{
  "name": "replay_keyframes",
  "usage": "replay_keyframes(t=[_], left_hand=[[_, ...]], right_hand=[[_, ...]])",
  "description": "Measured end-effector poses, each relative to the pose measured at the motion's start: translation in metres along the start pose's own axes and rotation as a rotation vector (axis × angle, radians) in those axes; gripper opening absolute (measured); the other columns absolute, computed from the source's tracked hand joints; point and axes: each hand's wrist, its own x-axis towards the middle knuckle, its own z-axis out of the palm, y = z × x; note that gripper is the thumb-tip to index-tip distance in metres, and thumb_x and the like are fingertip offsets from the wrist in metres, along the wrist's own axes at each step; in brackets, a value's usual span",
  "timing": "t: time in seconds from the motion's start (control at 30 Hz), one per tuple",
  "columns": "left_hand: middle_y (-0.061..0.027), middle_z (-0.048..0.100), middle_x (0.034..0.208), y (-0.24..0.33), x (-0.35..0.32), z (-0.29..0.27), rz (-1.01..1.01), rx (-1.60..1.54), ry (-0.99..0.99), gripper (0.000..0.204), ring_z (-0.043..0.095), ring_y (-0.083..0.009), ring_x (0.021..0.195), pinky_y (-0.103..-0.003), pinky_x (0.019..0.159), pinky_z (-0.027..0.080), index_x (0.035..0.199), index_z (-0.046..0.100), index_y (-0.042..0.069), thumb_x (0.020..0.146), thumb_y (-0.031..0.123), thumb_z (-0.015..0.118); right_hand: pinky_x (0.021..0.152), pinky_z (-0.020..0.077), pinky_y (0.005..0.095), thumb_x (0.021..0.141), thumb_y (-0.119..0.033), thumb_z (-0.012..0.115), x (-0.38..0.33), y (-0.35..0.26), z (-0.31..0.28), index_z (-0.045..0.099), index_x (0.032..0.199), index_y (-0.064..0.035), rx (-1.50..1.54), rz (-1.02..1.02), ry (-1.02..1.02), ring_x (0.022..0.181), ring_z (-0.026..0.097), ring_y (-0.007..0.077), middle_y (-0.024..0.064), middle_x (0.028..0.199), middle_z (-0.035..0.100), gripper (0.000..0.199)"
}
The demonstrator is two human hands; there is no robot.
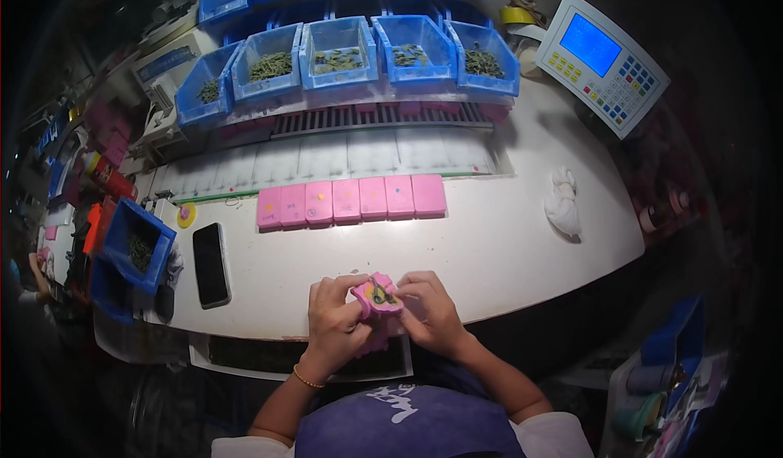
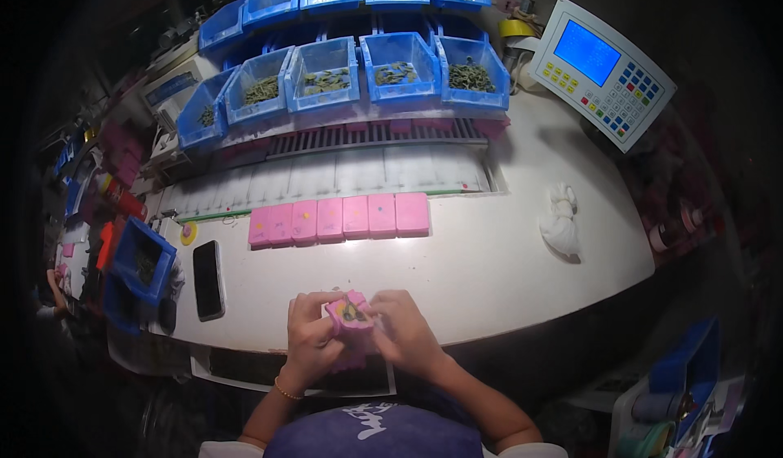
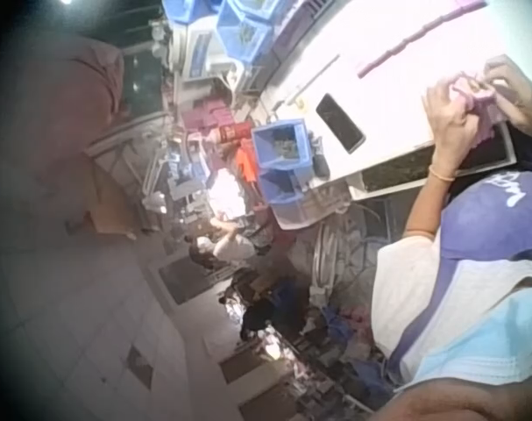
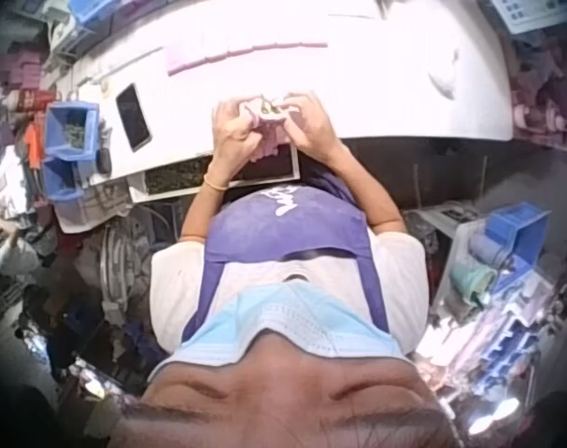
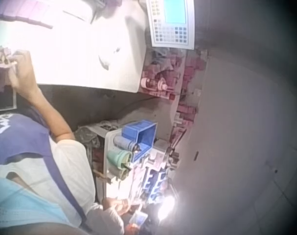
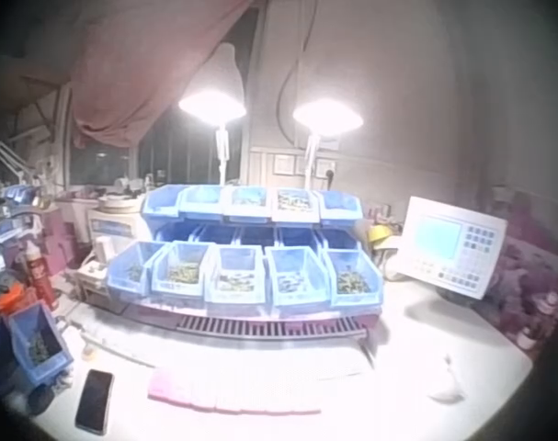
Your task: The person is assembling wicks by placing small metal bases onto a silicone mold and cleaning them.
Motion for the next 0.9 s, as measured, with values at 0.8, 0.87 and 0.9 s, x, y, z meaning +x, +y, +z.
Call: replay_keyframes(t=[0.8,0.87,0.9], left_hand=[[-0.002,0.062,0.123,0.003,0.003,0.004,0.004,-0.125,-0.028,0.014,0.051,-0.0238,0.092,-0.039,0.086,0.039,0.069,0.064,0.005,0.061,0.009,0.076],[-0.0016,0.062,0.124,0.002,0.0,0.003,0.006,-0.079,-0.043,0.015,0.051,-0.0239,0.091,-0.04,0.086,0.039,0.068,0.064,0.005,0.06,0.009,0.075],[-0.0012,0.062,0.125,0.002,-0.002,0.003,0.01,-0.034,-0.056,0.015,0.05,-0.0241,0.09,-0.04,0.086,0.039,0.067,0.063,0.005,0.058,0.009,0.074]], right_hand=[[0.099,0.0411,0.0338,0.089,-0.007,0.062,0.026,0.004,-0.013,0.066,0.119,-0.0056,0.434,0.348,-0.214,0.116,0.05,0.0213,0.0093,0.12,0.055,0.03],[0.099,0.0406,0.0348,0.085,-0.007,0.066,0.031,-0.003,-0.013,0.068,0.115,-0.0069,0.092,0.253,-0.193,0.113,0.051,0.0241,0.0104,0.119,0.055,0.03],[0.099,0.0406,0.0348,0.085,-0.007,0.066,0.03,-0.004,-0.013,0.068,0.115,-0.0069,0.092,0.255,-0.195,0.113,0.051,0.0241,0.0104,0.119,0.055,0.03]])
